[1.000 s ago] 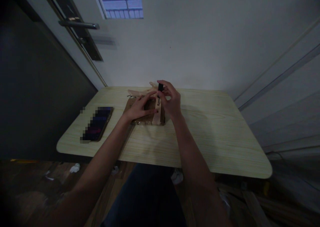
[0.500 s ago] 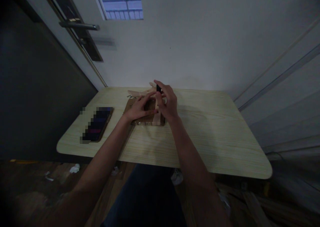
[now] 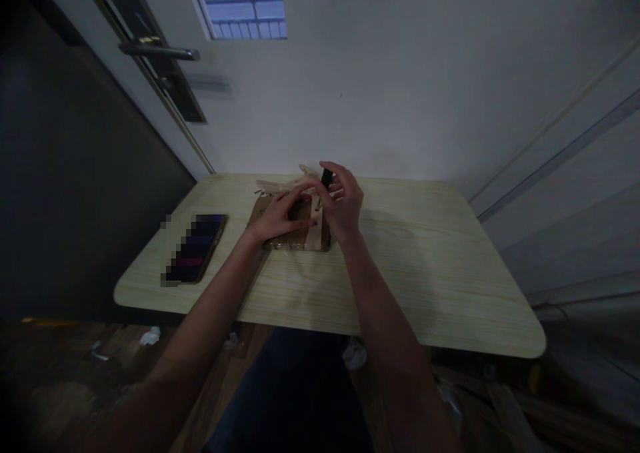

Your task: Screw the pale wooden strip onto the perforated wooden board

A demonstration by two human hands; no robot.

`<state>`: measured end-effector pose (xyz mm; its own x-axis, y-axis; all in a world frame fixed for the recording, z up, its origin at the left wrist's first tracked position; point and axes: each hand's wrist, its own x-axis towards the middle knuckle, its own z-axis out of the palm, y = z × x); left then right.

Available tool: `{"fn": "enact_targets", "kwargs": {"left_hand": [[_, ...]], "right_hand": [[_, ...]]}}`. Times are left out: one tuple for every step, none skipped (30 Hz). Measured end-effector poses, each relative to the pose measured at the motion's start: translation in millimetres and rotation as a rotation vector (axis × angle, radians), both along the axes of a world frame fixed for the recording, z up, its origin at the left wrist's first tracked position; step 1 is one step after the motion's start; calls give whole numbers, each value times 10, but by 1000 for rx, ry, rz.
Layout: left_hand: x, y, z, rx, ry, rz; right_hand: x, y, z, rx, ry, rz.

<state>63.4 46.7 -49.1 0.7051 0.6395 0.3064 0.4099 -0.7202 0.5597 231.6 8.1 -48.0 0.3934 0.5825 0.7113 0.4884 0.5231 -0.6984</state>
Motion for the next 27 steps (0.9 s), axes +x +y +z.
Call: {"fn": "enact_targets", "kwargs": {"left_hand": [[-2,-3,6,-2,-5,-3],[-3,-6,13,-5,-10,-4],[-4,-11,21,-10,-14,-6],[-4,-16,28,-15,-17,-9],[-4,-21,36,-19,-19,-12],[-3,-26,42,-20,-21,-14],[-2,-30,47,-21,-20,-16],[-2,-33,51,-22,-19,-17],[-1,-35,52,-23,-18,-17],[0,-36,53,-25,-16,-14],[1,-36,52,-26,-14,-10],[2,-36,50,-28,-9,-8],[2,-36,49,-29,-4,-5],[3,-36,47,-29,1,-2],[3,-35,47,-30,4,1],[3,-35,47,-32,8,2],[2,-35,47,-32,9,4],[1,-34,48,-32,9,8],[0,-34,48,-32,9,12],[-2,-33,49,-32,10,14],[-4,-31,48,-33,10,15],[-5,-29,47,-33,7,15],[-7,-26,46,-33,5,12],[-8,-23,44,-34,4,7],[-9,-21,42,-35,3,2],[-10,-19,40,-37,5,-3],[-11,-17,39,-38,7,-6]], "right_hand": [[-1,-12,7,-11,-1,-3],[-1,-26,16,-22,-12,5],[-1,-39,25,-30,-31,24],[-1,-52,33,-34,-52,51],[-1,-61,40,-36,-71,82],[-1,-66,44,-36,-85,116],[0,-66,46,-35,-94,146],[1,-62,44,-33,-98,168],[3,-53,39,-30,-98,179],[5,-42,32,-25,-94,182],[7,-28,23,-19,-86,178],[10,-15,13,-10,-75,171],[14,-3,4,0,-62,160],[17,8,-4,8,-50,144],[21,16,-10,13,-39,122],[25,21,-13,14,-33,97],[28,23,-14,12,-32,74],[31,22,-11,8,-34,52],[33,19,-6,3,-39,38],[34,14,1,0,-45,31],[34,7,10,-1,-50,31],[34,-1,19,-2,-55,40],[33,-9,29,-5,-59,57],[33,-16,36,-9,-64,81],[33,-22,42,-12,-68,110],[35,-26,45,-16,-72,143],[37,-26,46,-18,-76,175]]}}
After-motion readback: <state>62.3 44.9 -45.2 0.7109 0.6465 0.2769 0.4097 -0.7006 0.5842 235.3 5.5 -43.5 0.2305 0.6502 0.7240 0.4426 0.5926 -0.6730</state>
